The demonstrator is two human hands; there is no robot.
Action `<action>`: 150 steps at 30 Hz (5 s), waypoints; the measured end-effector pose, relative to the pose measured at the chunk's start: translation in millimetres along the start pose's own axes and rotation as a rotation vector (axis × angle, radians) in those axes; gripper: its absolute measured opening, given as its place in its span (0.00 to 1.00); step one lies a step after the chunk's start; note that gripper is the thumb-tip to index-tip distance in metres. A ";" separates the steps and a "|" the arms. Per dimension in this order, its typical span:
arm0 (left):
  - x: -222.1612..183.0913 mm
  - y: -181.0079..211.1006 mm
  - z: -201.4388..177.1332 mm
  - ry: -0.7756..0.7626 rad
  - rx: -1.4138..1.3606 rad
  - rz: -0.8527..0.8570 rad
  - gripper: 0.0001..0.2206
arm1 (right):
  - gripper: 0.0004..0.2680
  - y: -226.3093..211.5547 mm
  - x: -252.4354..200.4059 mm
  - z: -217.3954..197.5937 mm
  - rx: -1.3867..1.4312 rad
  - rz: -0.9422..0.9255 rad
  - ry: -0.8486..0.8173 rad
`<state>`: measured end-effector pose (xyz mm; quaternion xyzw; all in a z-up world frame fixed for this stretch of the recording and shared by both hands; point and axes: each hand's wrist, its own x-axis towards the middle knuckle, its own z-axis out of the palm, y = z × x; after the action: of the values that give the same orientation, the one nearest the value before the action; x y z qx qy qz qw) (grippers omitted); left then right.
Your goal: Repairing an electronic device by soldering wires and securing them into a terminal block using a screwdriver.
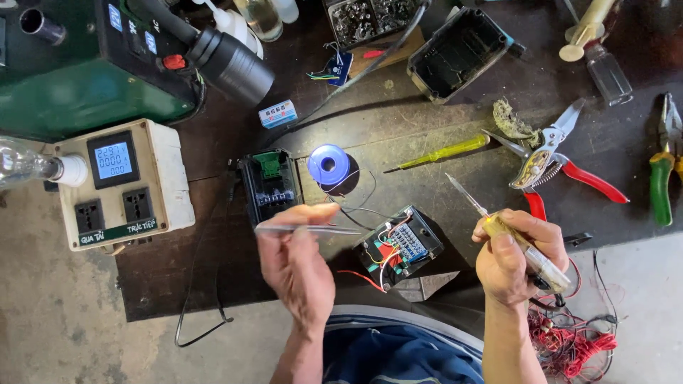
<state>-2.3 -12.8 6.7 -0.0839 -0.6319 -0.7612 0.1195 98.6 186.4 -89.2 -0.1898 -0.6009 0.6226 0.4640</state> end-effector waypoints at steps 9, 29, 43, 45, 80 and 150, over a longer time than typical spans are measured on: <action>16.0 8.3 0.9 -0.701 0.608 0.174 0.04 | 0.09 -6.7 1.3 1.3 0.035 0.023 -0.043; 22.7 -0.8 6.2 -0.757 0.721 0.333 0.05 | 0.12 -2.9 8.6 6.9 0.134 -0.193 -0.038; 23.8 3.4 -14.6 -0.912 0.560 0.180 0.12 | 0.12 -31.3 -0.8 6.7 -0.160 -0.498 -0.356; 27.6 8.0 -13.1 -0.934 0.566 0.159 0.11 | 0.12 -31.4 0.1 7.6 -0.200 -0.458 -0.395; 59.0 -21.7 13.7 -1.036 0.562 -0.317 0.04 | 0.13 -17.0 -0.7 -3.6 -0.125 -0.493 -0.449; -67.4 23.0 -23.9 -0.474 0.651 0.435 0.04 | 0.15 -34.1 -13.4 0.2 -0.243 -0.352 -0.403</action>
<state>69.4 -35.1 5.1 -0.3445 -0.8159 -0.4399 0.1488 117.1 170.4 -62.0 -0.0092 -0.7747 0.4813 0.4100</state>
